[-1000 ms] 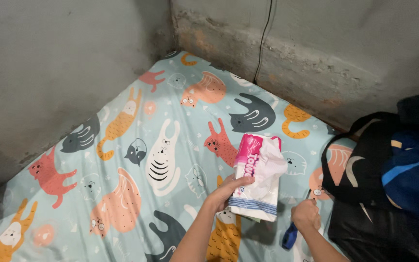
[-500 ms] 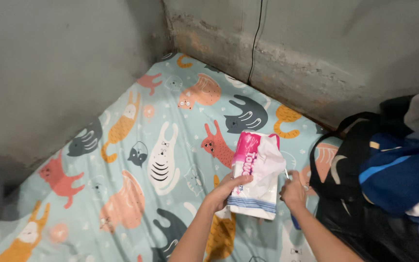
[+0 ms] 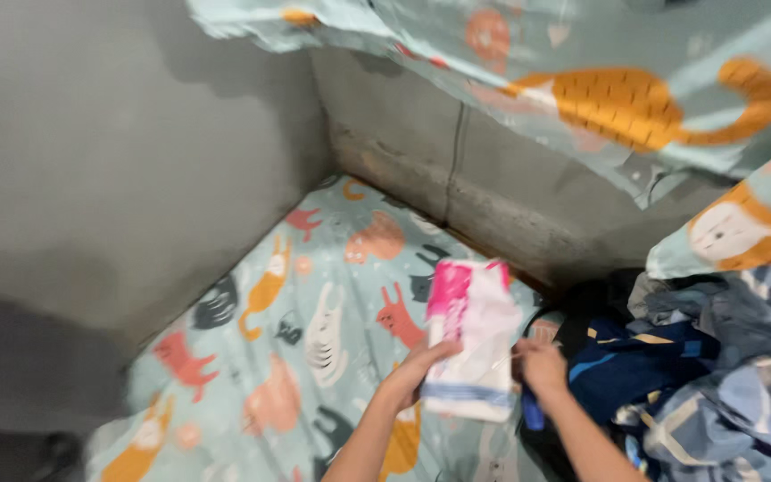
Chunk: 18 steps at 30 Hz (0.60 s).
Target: The person unplugs a black table fan, moves it to a table, and removes the front grille. They then use a screwdriver to loosen the central nut holding the fan blades.
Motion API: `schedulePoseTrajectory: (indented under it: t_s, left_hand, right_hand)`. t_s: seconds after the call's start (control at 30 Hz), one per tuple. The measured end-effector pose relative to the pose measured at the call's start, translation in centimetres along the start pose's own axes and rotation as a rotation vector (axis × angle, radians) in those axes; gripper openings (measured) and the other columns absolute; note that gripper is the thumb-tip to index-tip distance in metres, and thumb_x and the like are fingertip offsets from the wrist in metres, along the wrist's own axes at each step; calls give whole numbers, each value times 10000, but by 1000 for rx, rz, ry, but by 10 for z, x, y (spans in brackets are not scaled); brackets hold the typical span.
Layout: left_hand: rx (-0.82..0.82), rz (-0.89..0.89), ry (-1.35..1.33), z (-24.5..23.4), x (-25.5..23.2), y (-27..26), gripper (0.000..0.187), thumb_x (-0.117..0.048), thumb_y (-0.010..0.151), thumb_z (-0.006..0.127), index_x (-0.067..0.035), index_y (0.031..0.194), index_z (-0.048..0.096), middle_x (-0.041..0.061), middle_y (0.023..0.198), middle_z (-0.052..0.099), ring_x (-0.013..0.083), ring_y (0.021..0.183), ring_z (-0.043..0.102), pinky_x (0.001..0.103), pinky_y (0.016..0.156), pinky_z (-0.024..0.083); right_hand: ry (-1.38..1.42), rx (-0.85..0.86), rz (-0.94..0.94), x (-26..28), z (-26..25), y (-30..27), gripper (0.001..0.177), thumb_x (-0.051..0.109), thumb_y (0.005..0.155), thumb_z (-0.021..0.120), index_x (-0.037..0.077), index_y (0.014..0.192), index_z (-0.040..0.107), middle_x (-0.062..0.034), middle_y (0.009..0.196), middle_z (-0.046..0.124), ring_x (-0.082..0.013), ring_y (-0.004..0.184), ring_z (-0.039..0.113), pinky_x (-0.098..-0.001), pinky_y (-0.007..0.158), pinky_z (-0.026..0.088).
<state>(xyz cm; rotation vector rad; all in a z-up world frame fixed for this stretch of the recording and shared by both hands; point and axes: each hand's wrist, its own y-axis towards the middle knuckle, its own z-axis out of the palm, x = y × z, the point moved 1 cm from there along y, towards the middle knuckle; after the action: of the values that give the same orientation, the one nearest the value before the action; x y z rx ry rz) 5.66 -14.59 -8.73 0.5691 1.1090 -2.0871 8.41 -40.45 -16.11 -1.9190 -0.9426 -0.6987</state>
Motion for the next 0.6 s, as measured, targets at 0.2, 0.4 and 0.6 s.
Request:
schedulePoseTrajectory:
  t_s: [0.2, 0.4, 0.6]
  left_hand:
    - [64, 10, 45, 106, -108, -77, 636, -376, 862, 776, -38, 1360, 572, 68, 1137, 714, 164, 949, 706, 350, 811, 593]
    - [88, 57, 13, 182, -180, -118, 644, -416, 841, 776, -30, 1323, 592, 82, 1130, 725, 165, 945, 734, 346, 820, 614]
    - [266, 68, 17, 230, -214, -137, 646, -417, 838, 792, 6, 1299, 626, 118, 1153, 730, 199, 986, 729, 340, 870, 598]
  right_hand:
    - [-2, -53, -188, 149, -96, -91, 356, 314, 1081, 538, 18, 1007, 720, -105, 787, 652, -207, 687, 564, -345, 629, 455]
    - [481, 66, -228, 246, -171, -144, 242, 237, 1036, 591, 26, 1056, 709, 0, 851, 678, -111, 787, 575, -264, 706, 463]
    - [483, -50, -180, 296, -225, -185, 256, 235, 1031, 567, 48, 1095, 730, -22, 848, 686, -137, 744, 574, -303, 662, 441]
